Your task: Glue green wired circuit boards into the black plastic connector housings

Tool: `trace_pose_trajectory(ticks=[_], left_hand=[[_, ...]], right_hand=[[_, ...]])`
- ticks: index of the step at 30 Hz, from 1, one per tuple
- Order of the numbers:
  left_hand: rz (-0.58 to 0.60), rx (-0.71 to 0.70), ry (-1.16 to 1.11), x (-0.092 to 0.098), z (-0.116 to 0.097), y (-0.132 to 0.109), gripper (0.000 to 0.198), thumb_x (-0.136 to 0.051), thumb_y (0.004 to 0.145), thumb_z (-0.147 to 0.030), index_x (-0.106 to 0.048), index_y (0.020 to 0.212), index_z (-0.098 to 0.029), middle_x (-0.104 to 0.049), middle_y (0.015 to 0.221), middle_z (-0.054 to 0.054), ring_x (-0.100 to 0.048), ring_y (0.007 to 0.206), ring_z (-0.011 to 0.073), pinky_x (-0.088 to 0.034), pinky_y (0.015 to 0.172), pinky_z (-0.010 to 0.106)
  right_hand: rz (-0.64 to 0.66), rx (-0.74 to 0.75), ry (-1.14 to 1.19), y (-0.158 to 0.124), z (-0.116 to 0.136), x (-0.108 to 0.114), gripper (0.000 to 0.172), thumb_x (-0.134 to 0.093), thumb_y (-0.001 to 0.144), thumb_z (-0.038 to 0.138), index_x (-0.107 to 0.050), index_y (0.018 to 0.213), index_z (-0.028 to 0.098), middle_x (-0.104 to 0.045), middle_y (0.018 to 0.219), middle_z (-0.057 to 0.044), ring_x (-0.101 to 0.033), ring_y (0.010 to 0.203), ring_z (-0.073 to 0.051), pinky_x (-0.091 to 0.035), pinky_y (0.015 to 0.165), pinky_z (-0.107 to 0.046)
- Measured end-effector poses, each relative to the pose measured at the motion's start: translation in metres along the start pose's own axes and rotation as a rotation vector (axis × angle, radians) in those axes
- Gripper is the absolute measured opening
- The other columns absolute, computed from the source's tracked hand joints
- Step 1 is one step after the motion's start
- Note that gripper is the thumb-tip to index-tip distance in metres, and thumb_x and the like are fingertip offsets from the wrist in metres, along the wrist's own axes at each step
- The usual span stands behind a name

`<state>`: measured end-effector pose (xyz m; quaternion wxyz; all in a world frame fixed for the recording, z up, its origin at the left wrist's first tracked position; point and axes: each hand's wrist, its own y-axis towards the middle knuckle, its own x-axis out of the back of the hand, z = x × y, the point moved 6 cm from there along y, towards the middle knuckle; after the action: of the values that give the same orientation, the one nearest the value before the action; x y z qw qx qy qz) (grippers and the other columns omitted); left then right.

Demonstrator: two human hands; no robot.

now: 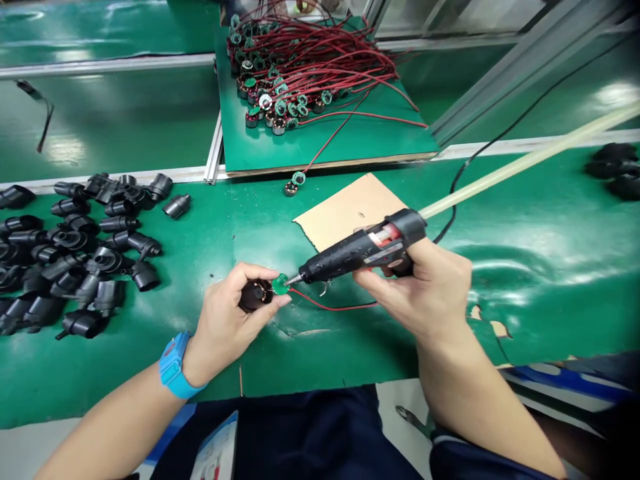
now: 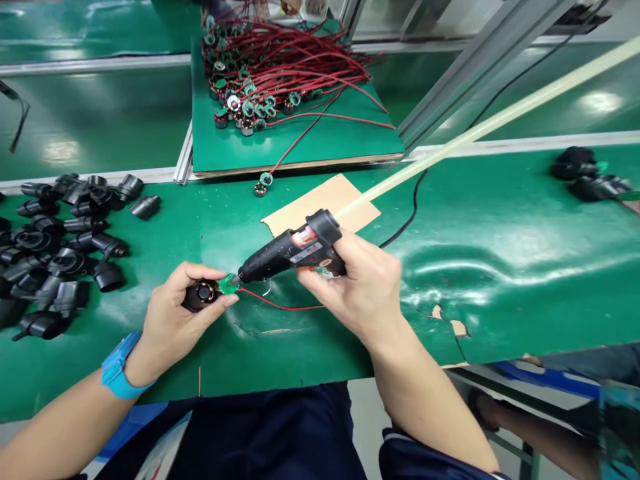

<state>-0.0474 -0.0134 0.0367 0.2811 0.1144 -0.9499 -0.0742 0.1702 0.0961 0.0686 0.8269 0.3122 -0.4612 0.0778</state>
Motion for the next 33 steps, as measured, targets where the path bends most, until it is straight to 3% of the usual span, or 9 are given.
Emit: trace_pose_trajectory(ticks=[4,15,23,29,31,33], left_hand=[[0.006,-0.003,0.012,0.0,0.0,-0.001,0.026,-0.079,0.087,-0.032,-0.065,0.106,-0.024,-0.065,0.073,-0.005,-0.059,0.057,0.009,-0.046,0.052,0.019],[-0.016,-0.023,0.02,0.002,-0.002,-0.002,0.026,-0.08,0.086,-0.033,-0.065,0.106,-0.023,-0.065,0.073,-0.006,-0.059,0.057,0.0084,-0.047,0.052,0.018],[-0.018,0.029,0.019,0.001,0.001,-0.001,0.025,-0.08,0.086,-0.032,-0.066,0.104,-0.023,-0.066,0.072,-0.005,-0.06,0.056,0.0094,-0.048,0.051,0.019],[-0.029,0.08,-0.007,0.0,0.003,0.0,0.024,-0.08,0.086,-0.029,-0.066,0.104,-0.023,-0.067,0.075,-0.004,-0.062,0.059,0.0094,-0.05,0.054,0.019],[-0.033,0.071,-0.023,0.001,0.002,-0.001,0.024,-0.081,0.085,-0.03,-0.066,0.103,-0.023,-0.068,0.075,-0.004,-0.063,0.06,0.0094,-0.051,0.055,0.019],[-0.043,0.049,-0.027,0.003,0.001,-0.001,0.025,-0.081,0.084,-0.031,-0.066,0.103,-0.024,-0.068,0.076,-0.005,-0.063,0.06,0.0092,-0.051,0.056,0.019]], right_hand=[[0.06,0.008,0.053,0.002,0.002,-0.005,0.005,-0.062,0.08,0.029,-0.061,0.082,0.025,-0.061,0.062,0.001,-0.055,0.052,-0.015,-0.043,0.05,-0.031],[0.089,0.037,0.074,0.001,0.002,-0.008,0.008,-0.061,0.084,0.026,-0.062,0.092,0.025,-0.059,0.063,0.002,-0.056,0.053,-0.016,-0.041,0.05,-0.031],[0.014,0.15,-0.097,-0.004,0.009,0.0,0.006,-0.06,0.091,0.029,-0.064,0.09,0.024,-0.068,0.072,-0.004,-0.063,0.061,-0.021,-0.04,0.053,-0.034],[-0.091,0.293,-0.271,-0.014,0.016,0.002,0.014,-0.069,0.091,0.034,-0.072,0.099,0.023,-0.066,0.065,-0.004,-0.055,0.056,-0.02,-0.035,0.056,-0.036],[-0.049,0.233,-0.334,-0.01,0.01,-0.003,0.018,-0.071,0.089,0.04,-0.073,0.095,0.024,-0.065,0.064,-0.004,-0.055,0.056,-0.019,-0.032,0.055,-0.035],[0.041,0.081,-0.349,-0.003,-0.006,-0.009,0.025,-0.067,0.09,0.048,-0.07,0.092,0.023,-0.065,0.067,-0.006,-0.057,0.059,-0.021,-0.032,0.055,-0.034]])
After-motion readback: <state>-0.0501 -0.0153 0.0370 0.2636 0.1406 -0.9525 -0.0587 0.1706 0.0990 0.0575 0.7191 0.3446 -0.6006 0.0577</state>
